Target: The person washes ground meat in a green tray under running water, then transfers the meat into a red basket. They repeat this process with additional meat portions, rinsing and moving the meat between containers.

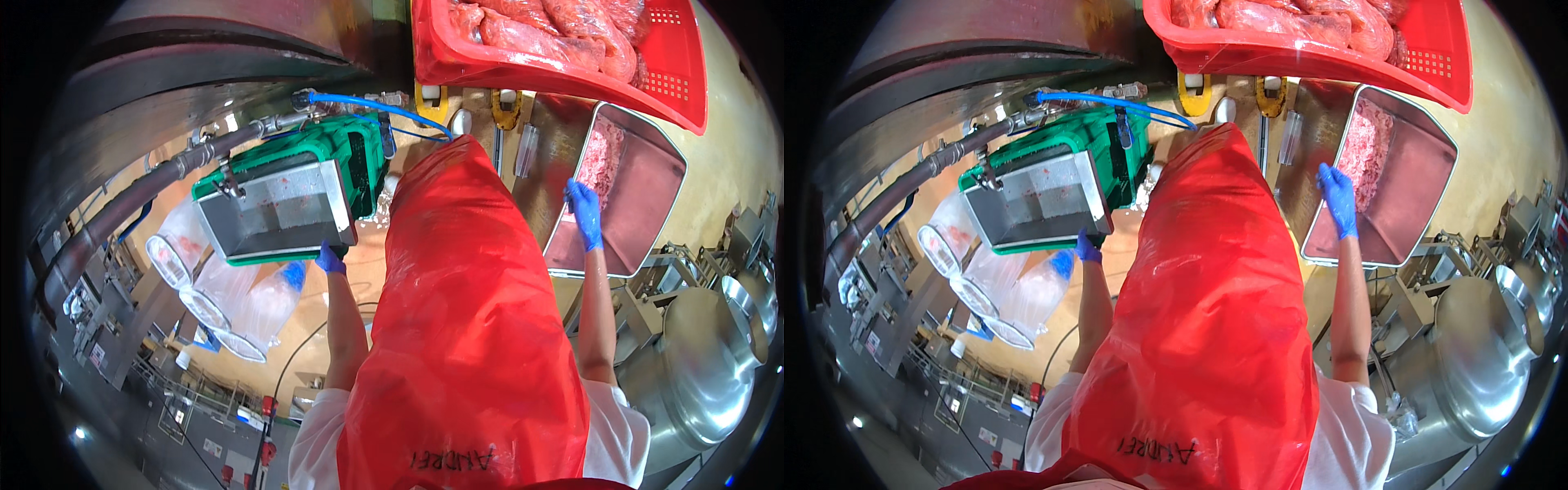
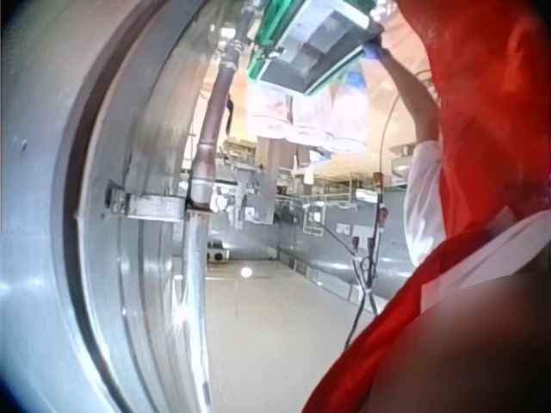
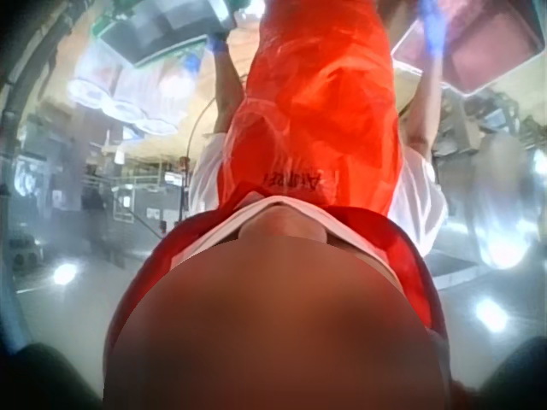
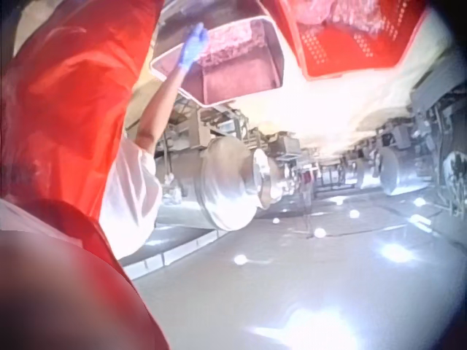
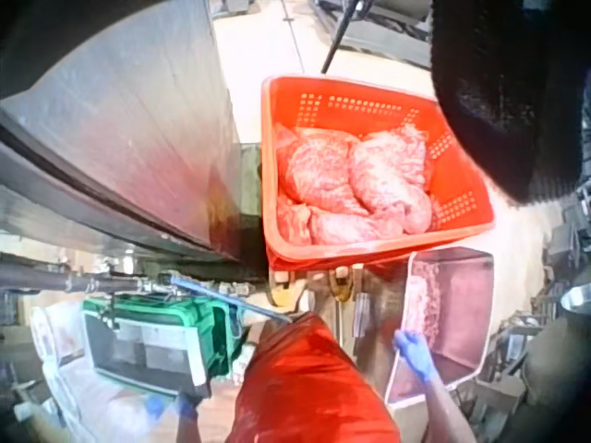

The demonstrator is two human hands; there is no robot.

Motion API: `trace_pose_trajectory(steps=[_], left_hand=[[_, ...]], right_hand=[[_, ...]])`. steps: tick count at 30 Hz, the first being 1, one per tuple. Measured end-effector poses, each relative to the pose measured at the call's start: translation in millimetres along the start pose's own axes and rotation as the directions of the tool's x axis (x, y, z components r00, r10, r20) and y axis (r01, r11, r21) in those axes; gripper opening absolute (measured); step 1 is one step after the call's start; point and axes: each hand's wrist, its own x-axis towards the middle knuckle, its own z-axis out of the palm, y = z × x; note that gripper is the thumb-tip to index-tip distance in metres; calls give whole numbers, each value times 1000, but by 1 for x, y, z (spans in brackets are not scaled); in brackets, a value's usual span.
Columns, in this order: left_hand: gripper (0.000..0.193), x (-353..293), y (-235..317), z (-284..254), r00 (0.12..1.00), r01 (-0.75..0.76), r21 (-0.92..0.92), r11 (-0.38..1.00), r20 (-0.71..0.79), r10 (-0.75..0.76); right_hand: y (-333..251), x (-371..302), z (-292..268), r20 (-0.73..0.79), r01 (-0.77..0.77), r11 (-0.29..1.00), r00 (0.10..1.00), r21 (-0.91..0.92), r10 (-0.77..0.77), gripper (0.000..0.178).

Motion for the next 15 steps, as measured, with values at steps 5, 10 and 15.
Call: trace_pose_trajectory(steps=[5,10,15], left_hand=[[30,-45,6,39,952,-280,69,957,-111,287],[44,-51,-6,20,965,-256,158,954,-17,262],[50,-52,-21,34,954,-254,282,925,-87,288]], right_hand=[[-29,10,-19,-30,31,999,999,-14,-31,33],[-12,-6,-6,8,40,999,999,-35,-40,31],[20,-21,5,53,121,973,992,-196,-112,31]])
